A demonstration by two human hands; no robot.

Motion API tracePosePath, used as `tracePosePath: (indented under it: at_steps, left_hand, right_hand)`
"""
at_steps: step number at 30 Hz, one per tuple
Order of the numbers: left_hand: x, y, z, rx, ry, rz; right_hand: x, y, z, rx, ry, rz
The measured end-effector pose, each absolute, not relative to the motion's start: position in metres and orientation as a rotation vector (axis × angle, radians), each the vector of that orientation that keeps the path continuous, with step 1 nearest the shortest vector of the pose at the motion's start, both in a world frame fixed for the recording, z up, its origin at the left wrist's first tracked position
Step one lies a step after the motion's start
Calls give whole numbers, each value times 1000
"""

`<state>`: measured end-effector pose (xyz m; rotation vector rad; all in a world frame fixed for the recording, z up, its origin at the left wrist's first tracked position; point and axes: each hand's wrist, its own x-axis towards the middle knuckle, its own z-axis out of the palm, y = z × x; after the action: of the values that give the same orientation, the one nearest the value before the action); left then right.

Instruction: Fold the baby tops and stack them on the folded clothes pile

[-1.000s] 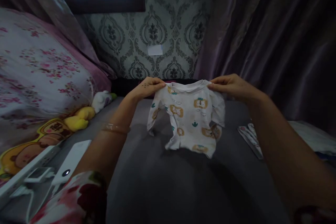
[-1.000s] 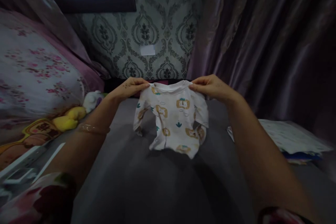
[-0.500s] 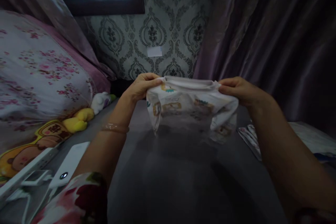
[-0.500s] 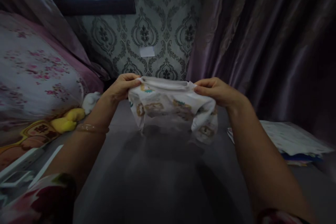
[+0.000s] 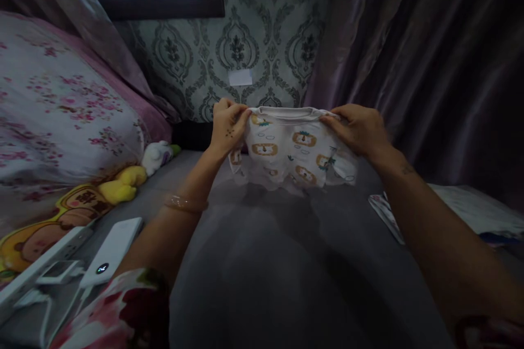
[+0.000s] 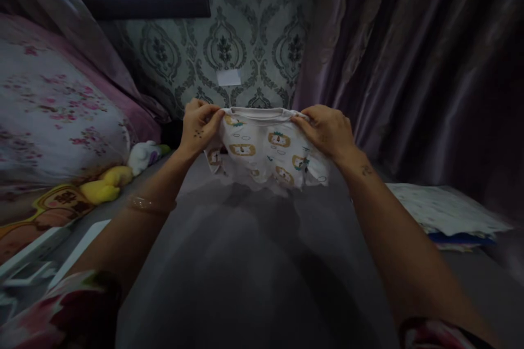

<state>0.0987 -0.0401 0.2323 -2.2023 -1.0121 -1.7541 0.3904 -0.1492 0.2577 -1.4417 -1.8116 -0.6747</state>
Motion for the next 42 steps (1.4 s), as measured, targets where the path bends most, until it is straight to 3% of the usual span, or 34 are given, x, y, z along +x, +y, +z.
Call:
tracePosePath:
  at_steps: [3,6,12,17,20,26,29,34,42]
  left_hand:
    - [96,-60,231,-2023,-954,-1729]
    - [84,-84,231,-1947,-912,-1649]
    - [57,-128,253,-1866,-792,-1469]
    - [57,-121,259,-2070,-845,-1275]
    - [62,-87,218,-2356,-903,-1048]
    - [77,-23,65,-2917,-1341,-510]
    - [85,-14,16,-3020,-1540,-560]
    - [91,-6,-4,-3012,-1701,-674]
    - [98,20,-14,-2987,-1755,-692]
  right_hand:
    - [387,-161,258,-1463,-1754,-920]
    - [385,-186,261,-1409,-1829,-893]
    - [381,-239,285,-1337,-1898,-491]
    - [383,-221,286,-1533,-1941,-48]
    - [388,-186,252,-1596,-2084,288]
    - [387,-126,124,-1696,-2124,612]
    - [385,-112,73,-1711,-2130,595]
    - [396,-96,35,-1756,-2143,583]
    - [406,-73,18,-1860,-2128,511]
